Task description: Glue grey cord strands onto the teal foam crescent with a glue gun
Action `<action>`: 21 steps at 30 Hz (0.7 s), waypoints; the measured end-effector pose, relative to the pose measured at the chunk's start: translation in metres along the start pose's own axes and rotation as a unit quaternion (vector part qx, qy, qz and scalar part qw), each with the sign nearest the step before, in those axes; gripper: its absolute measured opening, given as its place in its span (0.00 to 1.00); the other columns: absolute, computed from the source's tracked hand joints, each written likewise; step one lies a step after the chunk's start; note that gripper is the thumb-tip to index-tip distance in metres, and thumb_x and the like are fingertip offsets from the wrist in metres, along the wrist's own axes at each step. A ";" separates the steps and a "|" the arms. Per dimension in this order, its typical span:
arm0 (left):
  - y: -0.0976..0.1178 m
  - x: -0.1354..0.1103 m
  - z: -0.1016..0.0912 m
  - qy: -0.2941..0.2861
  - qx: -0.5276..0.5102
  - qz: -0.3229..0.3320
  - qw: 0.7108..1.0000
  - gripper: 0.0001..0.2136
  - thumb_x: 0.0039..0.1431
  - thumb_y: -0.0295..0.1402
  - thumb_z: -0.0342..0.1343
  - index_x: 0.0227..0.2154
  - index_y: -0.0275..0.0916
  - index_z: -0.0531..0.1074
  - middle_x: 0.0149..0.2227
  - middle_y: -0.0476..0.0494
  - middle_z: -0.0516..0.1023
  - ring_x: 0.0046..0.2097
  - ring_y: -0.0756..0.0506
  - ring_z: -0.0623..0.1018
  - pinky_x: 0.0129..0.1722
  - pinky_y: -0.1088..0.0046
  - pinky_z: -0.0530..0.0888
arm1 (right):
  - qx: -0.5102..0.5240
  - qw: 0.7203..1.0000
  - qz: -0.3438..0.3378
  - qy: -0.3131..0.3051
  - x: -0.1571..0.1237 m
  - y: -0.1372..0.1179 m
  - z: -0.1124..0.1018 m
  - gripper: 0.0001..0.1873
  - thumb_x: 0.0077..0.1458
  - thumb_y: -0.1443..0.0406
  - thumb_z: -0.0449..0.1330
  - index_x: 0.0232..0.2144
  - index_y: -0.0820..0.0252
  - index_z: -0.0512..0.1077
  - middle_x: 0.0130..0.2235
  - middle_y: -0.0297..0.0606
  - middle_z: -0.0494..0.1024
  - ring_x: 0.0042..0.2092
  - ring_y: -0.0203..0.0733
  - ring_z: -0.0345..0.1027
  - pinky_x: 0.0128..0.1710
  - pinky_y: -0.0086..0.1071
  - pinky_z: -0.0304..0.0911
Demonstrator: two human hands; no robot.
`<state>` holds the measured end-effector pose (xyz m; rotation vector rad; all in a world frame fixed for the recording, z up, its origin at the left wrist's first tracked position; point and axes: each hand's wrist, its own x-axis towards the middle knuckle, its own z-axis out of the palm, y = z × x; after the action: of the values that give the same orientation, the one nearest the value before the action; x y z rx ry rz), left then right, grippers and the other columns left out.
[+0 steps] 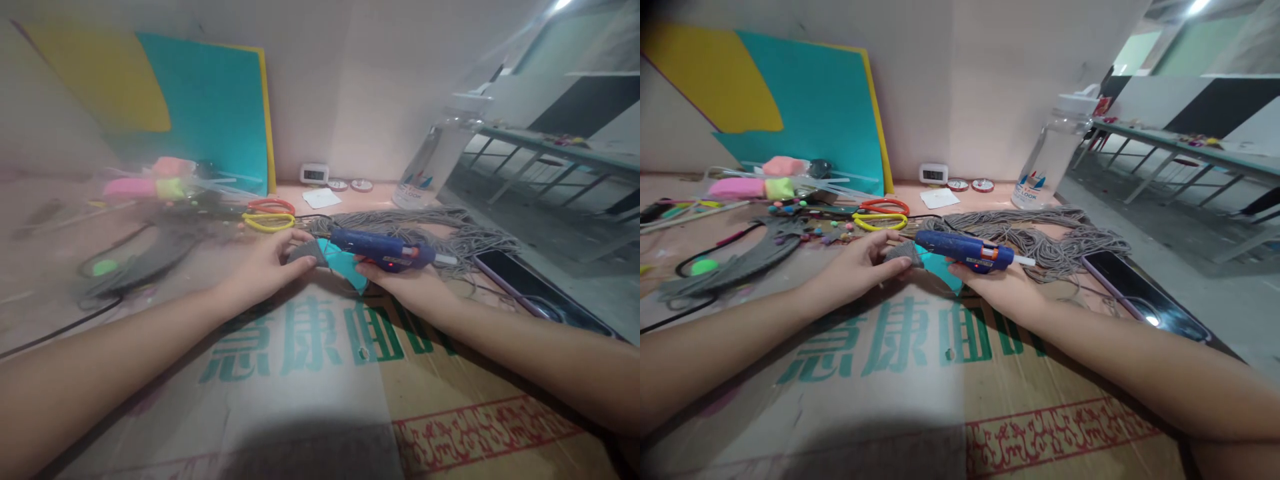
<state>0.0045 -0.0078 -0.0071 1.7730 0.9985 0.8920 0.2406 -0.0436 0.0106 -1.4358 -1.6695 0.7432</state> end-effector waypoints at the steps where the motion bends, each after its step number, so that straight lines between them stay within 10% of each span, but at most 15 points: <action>1: 0.001 -0.001 0.000 -0.003 -0.010 0.001 1.000 0.16 0.58 0.39 0.58 0.47 0.39 0.67 0.33 0.48 0.80 0.31 0.48 0.79 0.30 0.75 0.72 | -0.010 1.000 -0.005 0.000 -0.001 0.000 0.000 0.07 0.49 0.61 0.65 0.33 0.53 0.79 0.36 0.35 0.83 0.40 0.46 0.78 0.46 0.41 0.73; 21: 0.005 -0.004 0.003 -0.033 -0.120 -0.031 0.992 0.11 0.58 0.35 0.58 0.39 0.42 0.61 0.24 0.52 0.77 0.25 0.49 0.78 0.24 0.77 0.74 | -0.019 1.000 -0.023 0.006 0.003 0.001 0.002 0.04 0.48 0.63 0.64 0.30 0.56 0.76 0.33 0.35 0.82 0.37 0.44 0.78 0.42 0.38 0.73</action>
<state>0.0073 -0.0137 -0.0037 1.5516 0.8597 0.8702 0.2394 -0.0404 0.0099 -1.4194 -1.7102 0.6799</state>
